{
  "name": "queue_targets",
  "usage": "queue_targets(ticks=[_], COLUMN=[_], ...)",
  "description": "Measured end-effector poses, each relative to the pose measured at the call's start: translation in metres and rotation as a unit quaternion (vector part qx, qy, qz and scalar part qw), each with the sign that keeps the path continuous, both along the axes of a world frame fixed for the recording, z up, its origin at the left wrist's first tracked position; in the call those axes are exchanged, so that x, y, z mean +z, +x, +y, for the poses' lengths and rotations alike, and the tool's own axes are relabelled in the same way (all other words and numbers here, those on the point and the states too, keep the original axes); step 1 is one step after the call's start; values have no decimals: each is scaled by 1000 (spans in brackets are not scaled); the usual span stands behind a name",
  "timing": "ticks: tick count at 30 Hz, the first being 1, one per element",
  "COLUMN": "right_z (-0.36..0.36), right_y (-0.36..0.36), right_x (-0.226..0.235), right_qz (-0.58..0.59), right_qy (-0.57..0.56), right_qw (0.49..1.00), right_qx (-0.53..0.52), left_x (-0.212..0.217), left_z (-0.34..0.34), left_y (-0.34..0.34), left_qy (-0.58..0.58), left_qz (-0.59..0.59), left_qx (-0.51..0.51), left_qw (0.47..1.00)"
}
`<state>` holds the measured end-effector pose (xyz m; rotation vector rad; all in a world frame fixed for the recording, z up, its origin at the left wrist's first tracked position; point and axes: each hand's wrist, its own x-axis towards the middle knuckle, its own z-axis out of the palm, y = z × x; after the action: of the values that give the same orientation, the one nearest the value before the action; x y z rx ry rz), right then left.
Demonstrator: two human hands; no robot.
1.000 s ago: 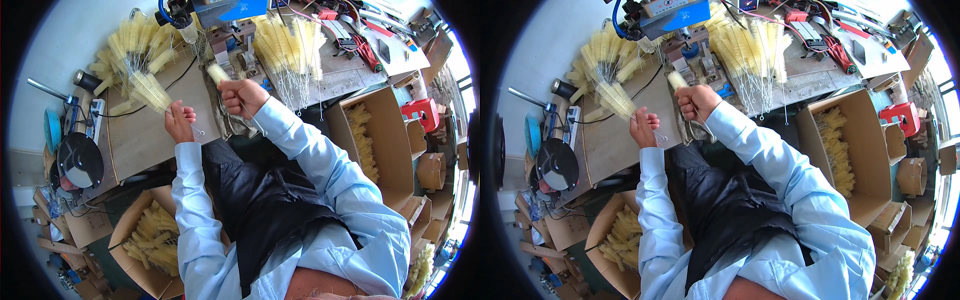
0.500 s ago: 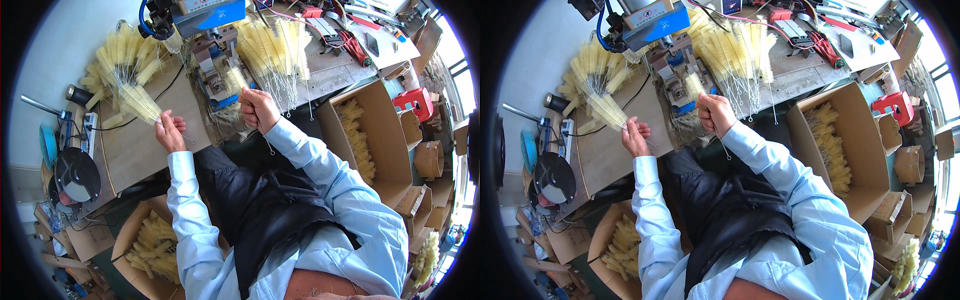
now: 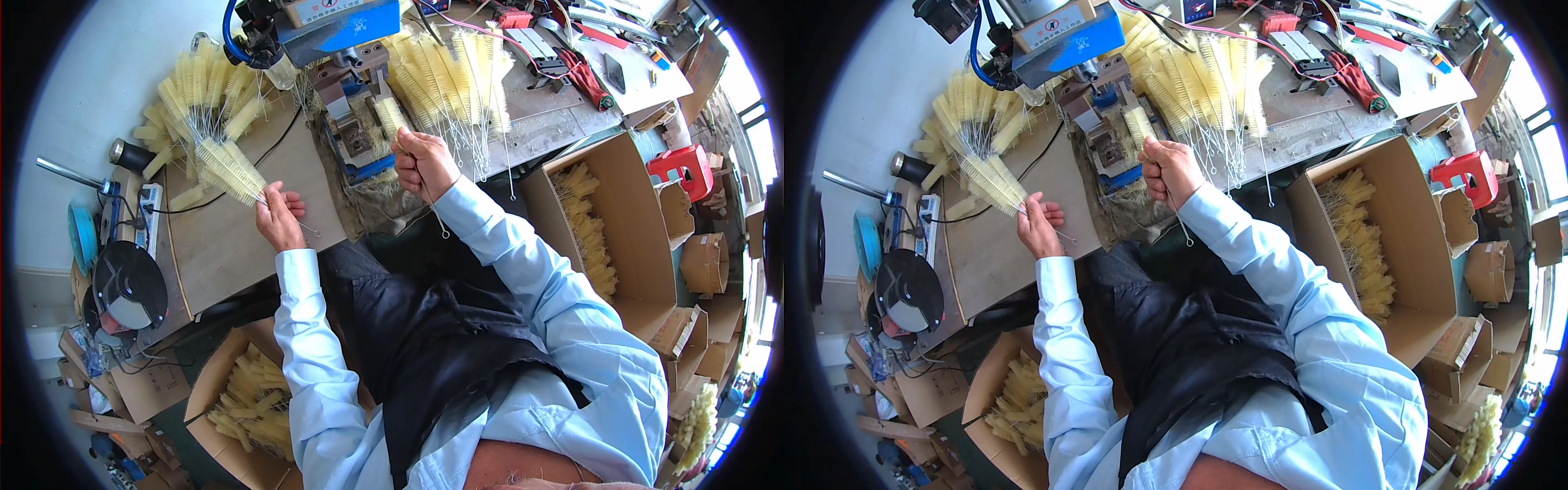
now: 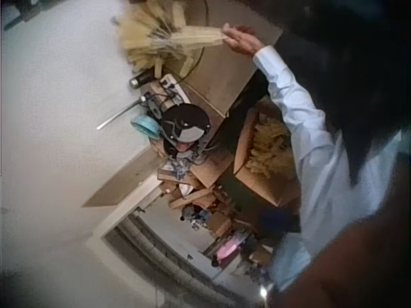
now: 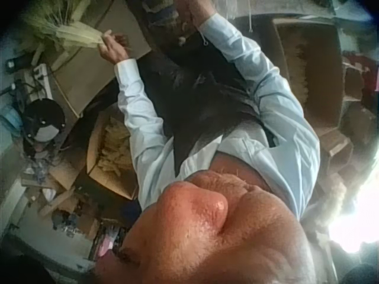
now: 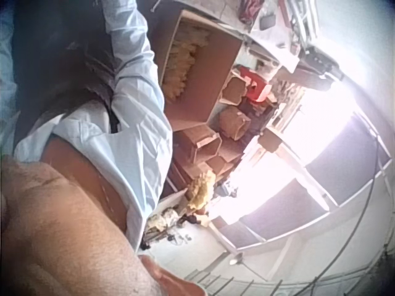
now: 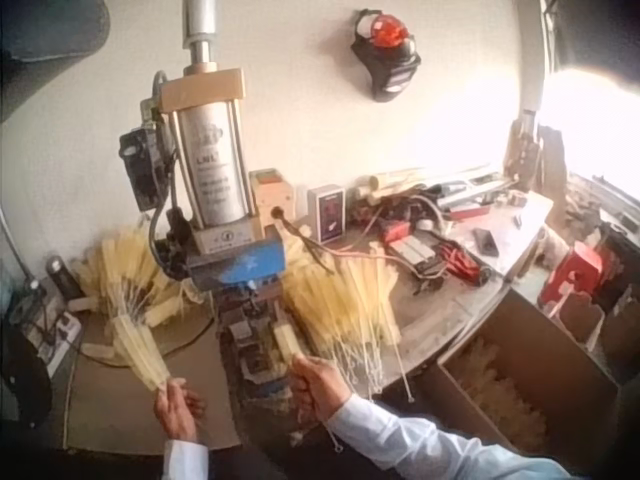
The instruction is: Using a mechanical assembly machine to bundle and secure yellow bristles onto wire frames to manufacture cleaning brushes.
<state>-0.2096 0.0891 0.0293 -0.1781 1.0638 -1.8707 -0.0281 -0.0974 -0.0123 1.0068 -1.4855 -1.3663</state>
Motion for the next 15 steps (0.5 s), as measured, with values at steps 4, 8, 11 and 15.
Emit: queue_targets(ticks=[4, 8, 11, 15], right_z=[-3, -3, 2, 17], right_y=[-7, -10, -8, -13], right_x=[1, 3, 9, 18], right_qz=[-30, -21, -7, 105], right_qy=[-22, -4, 8, 58], right_qw=[999, 1000, 1000, 992], right_qx=[-2, 9, 15, -35], left_x=[-2, -2, -1, 0], left_z=[-2, -3, -1, -1], left_y=[-1, 0, 1, 4], left_qy=[-6, -14, -6, 3], left_qz=[-4, -8, 7, 30], left_qx=[-3, 3, -3, -16], left_qw=[1000, 1000, 1000, 999])
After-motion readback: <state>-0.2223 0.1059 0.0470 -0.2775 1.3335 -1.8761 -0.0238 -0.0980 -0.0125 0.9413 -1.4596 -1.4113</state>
